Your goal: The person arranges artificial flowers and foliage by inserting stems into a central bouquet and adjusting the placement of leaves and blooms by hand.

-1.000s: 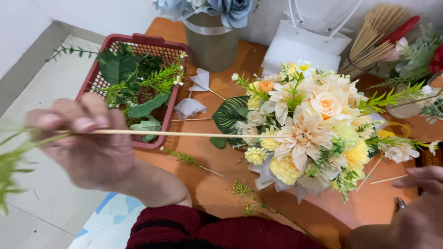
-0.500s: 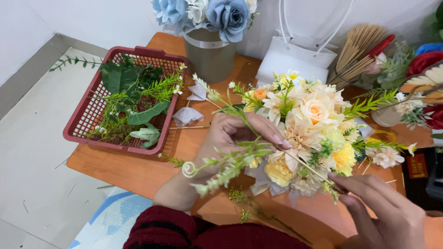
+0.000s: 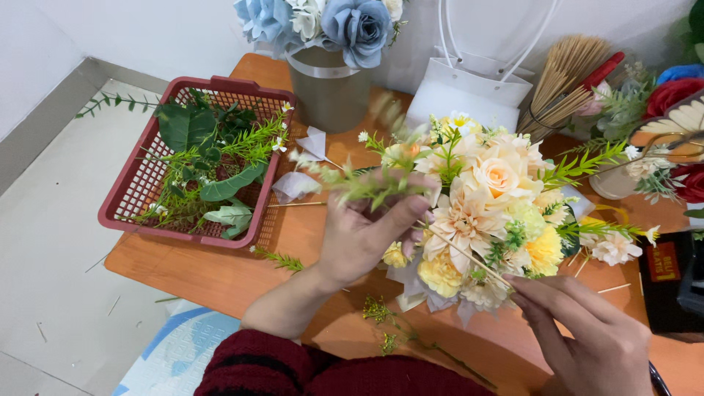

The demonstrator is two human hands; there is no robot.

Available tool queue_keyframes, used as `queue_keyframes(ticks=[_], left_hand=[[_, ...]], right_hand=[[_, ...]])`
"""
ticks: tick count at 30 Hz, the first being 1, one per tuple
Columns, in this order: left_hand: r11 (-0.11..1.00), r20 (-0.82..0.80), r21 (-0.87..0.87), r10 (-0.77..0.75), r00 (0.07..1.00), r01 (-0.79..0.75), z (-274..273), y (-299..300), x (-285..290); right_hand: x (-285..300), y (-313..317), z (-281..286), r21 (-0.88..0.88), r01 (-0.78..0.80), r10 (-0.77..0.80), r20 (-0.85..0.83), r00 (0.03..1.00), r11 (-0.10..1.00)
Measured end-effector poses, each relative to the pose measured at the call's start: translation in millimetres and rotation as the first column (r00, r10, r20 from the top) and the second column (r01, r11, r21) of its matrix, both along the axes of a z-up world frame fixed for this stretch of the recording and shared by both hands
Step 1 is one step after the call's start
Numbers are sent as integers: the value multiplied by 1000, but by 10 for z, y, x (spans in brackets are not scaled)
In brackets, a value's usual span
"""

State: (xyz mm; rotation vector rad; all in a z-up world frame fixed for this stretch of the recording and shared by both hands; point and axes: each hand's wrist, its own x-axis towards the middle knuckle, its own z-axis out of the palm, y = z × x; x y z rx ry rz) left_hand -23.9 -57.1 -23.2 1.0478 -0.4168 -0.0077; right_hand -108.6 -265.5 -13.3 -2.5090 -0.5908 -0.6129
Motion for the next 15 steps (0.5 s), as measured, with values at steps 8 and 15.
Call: queue_keyframes(ticks=[8,15], left_hand=[[995,-23,-64,81,996,-83,-73,-143,-3],[977,-259,134,193,946,-163,-356,-74,-159]], right_hand=[[-38,49,-5,-9,121,-121,40,992,993],[-154,-129,-479,-153,217,-213,40,976,964]])
